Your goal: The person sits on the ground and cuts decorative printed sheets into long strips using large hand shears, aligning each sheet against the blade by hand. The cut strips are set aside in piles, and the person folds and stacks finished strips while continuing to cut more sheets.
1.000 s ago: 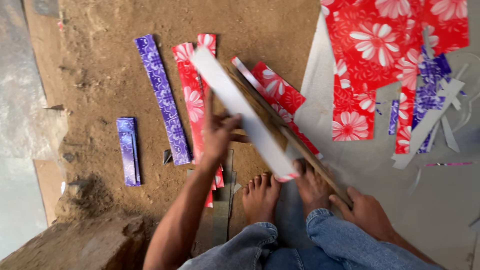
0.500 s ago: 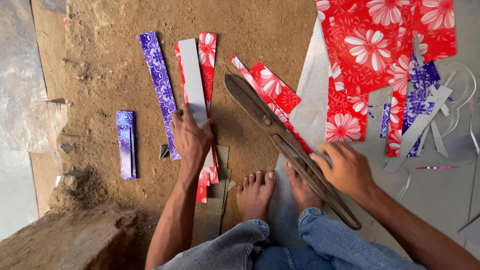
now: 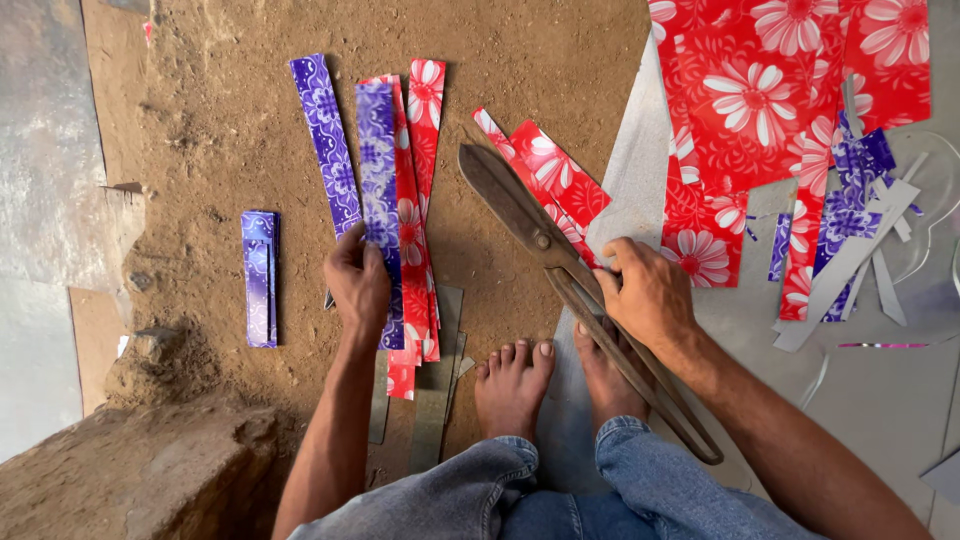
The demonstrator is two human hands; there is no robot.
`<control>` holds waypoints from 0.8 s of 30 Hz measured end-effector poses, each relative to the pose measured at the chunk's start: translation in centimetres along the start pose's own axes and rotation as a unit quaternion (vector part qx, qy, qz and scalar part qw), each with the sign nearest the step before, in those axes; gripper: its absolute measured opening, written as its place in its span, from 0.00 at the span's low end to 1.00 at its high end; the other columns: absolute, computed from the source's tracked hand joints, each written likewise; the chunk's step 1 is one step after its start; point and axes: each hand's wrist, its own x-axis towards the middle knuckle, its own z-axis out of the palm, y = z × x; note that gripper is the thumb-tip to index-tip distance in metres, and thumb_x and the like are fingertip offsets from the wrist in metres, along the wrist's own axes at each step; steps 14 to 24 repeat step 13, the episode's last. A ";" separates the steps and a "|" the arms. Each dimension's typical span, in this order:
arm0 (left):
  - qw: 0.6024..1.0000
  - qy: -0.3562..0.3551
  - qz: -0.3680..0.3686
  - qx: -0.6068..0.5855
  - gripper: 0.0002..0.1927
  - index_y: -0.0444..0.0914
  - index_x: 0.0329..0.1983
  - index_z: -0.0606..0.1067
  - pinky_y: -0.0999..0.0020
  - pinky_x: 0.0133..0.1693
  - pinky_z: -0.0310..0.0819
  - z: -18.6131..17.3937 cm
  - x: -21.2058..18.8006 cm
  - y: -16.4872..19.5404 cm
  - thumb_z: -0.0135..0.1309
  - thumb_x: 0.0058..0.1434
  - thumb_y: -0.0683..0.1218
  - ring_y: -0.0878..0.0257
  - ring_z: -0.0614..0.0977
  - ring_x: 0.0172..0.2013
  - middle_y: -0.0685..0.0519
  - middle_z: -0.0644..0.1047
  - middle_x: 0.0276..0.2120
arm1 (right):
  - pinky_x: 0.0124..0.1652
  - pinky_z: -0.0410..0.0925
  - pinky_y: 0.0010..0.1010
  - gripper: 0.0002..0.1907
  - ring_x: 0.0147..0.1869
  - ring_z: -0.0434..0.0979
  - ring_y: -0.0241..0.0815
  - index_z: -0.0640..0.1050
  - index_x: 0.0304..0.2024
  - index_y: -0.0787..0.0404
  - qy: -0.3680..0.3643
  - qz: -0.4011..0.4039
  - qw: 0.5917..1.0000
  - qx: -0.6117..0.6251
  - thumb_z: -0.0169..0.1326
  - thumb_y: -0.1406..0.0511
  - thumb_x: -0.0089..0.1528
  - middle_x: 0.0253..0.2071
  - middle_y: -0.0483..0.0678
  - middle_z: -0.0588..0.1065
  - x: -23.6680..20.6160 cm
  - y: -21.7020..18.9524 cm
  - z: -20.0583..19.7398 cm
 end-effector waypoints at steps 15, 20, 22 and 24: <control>0.985 0.051 0.000 0.164 0.34 0.35 0.68 0.70 0.50 0.53 0.74 -4.6 1.6 -0.4 0.63 0.60 0.53 0.50 0.78 0.49 0.40 0.77 0.50 | 0.36 0.75 0.41 0.11 0.34 0.84 0.47 0.80 0.41 0.60 -0.025 0.045 0.993 0.106 0.64 0.64 0.58 0.31 0.52 0.81 0.9 2.2 1.6; 0.985 0.051 0.000 0.164 0.34 0.35 0.68 0.70 0.50 0.53 0.74 -4.6 1.6 -0.4 0.63 0.60 0.53 0.50 0.78 0.49 0.40 0.77 0.50 | 0.36 0.75 0.41 0.11 0.34 0.84 0.47 0.80 0.41 0.60 -0.025 0.045 0.993 0.106 0.64 0.64 0.58 0.31 0.52 0.81 0.9 2.2 1.6; 0.985 0.051 0.000 0.164 0.34 0.35 0.68 0.70 0.50 0.53 0.74 -4.6 1.6 -0.4 0.63 0.60 0.53 0.50 0.78 0.49 0.40 0.77 0.50 | 0.36 0.75 0.41 0.11 0.34 0.84 0.47 0.80 0.41 0.60 -0.025 0.045 0.993 0.106 0.64 0.64 0.58 0.31 0.52 0.81 0.9 2.2 1.6; 0.985 0.051 0.000 0.164 0.34 0.35 0.68 0.70 0.50 0.53 0.74 -4.6 1.6 -0.4 0.63 0.60 0.53 0.50 0.78 0.49 0.40 0.77 0.50 | 0.36 0.75 0.41 0.11 0.34 0.84 0.47 0.80 0.41 0.60 -0.025 0.045 0.993 0.106 0.64 0.64 0.58 0.31 0.52 0.81 0.9 2.2 1.6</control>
